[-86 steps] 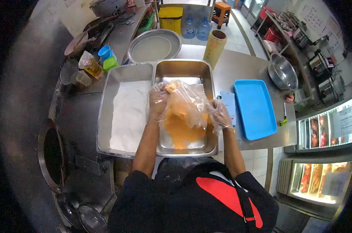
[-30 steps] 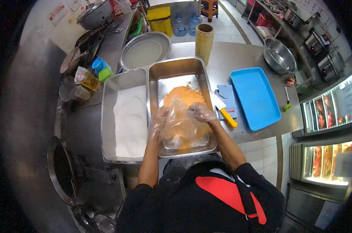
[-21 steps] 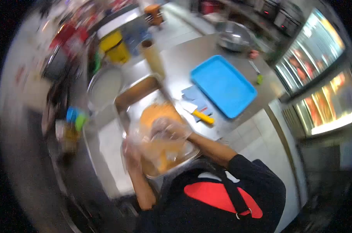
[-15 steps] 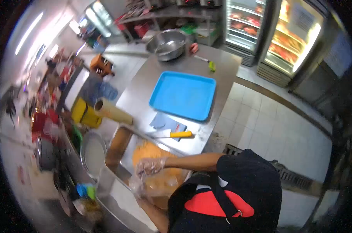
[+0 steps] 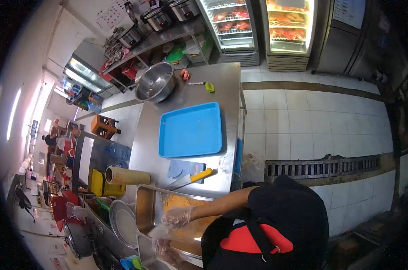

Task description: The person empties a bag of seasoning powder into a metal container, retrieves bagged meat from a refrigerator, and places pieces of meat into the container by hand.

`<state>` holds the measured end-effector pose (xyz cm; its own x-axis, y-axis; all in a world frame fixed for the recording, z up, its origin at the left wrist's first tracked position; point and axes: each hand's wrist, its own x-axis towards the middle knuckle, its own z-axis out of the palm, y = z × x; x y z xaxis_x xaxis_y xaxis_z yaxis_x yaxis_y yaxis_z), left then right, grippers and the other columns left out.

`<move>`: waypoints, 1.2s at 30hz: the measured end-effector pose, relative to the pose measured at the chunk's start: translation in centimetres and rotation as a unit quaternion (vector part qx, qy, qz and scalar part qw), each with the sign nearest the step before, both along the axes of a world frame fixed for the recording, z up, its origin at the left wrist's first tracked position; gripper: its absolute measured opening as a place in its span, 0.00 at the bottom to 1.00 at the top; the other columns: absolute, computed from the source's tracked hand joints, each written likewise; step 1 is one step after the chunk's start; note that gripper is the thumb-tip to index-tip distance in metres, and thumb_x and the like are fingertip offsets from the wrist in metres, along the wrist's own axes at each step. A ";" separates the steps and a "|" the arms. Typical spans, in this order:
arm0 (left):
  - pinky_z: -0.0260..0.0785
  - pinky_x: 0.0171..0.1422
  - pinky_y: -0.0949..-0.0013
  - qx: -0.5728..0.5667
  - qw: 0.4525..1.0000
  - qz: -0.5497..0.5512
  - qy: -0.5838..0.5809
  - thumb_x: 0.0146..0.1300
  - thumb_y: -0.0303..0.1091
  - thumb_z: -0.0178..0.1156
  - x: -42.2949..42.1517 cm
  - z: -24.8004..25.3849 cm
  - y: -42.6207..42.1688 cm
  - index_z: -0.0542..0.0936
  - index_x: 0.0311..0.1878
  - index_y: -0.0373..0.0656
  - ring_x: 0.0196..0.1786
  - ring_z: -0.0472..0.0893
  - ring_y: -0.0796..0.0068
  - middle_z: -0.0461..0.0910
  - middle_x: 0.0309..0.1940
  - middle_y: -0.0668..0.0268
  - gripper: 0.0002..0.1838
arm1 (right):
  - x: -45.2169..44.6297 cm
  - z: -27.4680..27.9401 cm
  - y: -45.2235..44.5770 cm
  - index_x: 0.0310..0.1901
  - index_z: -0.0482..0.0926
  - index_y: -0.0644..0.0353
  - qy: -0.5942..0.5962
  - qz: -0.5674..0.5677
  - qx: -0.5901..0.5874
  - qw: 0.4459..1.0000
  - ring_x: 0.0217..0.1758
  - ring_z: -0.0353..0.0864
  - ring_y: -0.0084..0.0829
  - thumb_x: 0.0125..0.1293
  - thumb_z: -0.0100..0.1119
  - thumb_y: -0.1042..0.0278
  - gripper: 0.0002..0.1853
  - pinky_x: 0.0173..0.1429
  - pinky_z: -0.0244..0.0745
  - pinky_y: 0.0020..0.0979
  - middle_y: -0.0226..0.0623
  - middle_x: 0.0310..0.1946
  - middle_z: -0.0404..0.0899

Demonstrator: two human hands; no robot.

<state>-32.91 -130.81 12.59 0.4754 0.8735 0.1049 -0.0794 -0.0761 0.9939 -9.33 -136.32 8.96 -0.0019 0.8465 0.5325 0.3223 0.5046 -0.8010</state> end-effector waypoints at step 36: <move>0.69 0.51 0.71 -0.013 0.967 0.234 0.099 0.71 0.52 0.44 -6.5 -5.5 -1.0 0.70 0.64 0.44 0.54 0.75 0.73 0.75 0.55 0.67 0.27 | -5.3 -7.5 5.7 0.30 0.79 0.59 0.138 -0.040 -0.045 0.989 0.26 0.75 0.36 0.59 0.59 0.64 0.07 0.33 0.72 0.36 0.40 0.24 0.78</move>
<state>-39.43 -131.81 7.09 0.0364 0.9990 0.0266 0.1503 -0.0318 0.9881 -14.63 -130.61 1.46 0.2016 0.8822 0.4255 0.1216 0.4085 -0.9046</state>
